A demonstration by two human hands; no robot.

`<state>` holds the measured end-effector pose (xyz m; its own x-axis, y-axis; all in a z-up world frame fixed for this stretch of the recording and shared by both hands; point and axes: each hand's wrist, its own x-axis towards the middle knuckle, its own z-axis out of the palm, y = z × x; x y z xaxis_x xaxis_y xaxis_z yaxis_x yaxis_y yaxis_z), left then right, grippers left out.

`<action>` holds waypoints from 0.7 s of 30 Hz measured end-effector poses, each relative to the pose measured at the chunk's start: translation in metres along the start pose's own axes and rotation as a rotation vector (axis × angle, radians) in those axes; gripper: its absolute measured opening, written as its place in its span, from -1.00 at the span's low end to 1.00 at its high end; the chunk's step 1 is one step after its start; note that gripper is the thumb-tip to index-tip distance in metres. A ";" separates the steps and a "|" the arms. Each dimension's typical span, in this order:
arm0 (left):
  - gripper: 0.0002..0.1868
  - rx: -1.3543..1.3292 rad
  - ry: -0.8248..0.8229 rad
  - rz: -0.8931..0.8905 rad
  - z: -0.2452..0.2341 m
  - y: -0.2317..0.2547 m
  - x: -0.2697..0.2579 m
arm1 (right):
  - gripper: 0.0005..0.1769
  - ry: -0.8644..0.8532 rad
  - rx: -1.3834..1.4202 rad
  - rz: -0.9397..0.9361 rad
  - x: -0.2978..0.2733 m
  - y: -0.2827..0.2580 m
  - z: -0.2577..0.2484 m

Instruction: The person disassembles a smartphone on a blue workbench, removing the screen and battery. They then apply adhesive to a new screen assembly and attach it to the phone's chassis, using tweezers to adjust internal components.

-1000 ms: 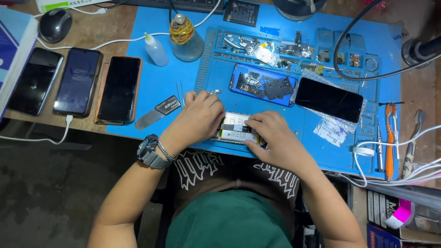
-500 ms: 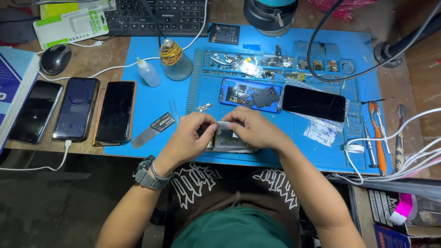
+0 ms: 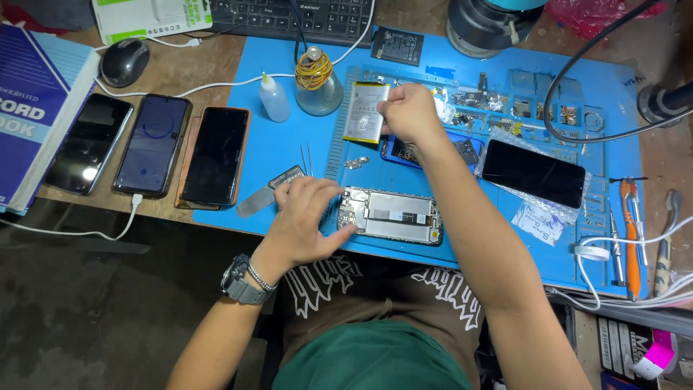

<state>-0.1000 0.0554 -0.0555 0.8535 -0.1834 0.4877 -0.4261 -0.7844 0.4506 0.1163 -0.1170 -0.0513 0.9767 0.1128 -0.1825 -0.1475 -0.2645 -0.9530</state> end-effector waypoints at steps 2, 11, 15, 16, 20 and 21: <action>-0.40 0.006 -0.032 0.019 -0.003 0.001 0.002 | -0.77 0.017 -0.117 -0.019 0.009 0.006 0.006; -0.29 -0.035 -0.393 -0.006 -0.019 0.007 0.024 | -0.73 -0.015 -0.627 -0.334 -0.027 0.002 -0.030; -0.25 -0.112 -0.408 0.003 -0.011 -0.001 0.028 | -0.67 -0.517 -0.659 -0.676 -0.128 -0.036 -0.071; -0.25 -0.114 -0.405 0.000 -0.013 -0.001 0.029 | -0.67 -0.521 -0.662 -0.677 -0.142 -0.030 -0.074; -0.25 -0.004 -0.265 0.146 -0.014 0.003 0.025 | -0.64 -0.514 -0.765 -0.726 -0.176 0.024 -0.098; -0.27 0.041 -0.217 0.189 -0.014 0.005 0.023 | -0.68 -0.431 -0.729 -0.761 -0.179 0.044 -0.106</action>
<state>-0.0864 0.0555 -0.0319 0.8062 -0.4478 0.3868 -0.5751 -0.7467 0.3342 -0.0489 -0.2505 -0.0352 0.6184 0.7647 0.1810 0.7237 -0.4644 -0.5104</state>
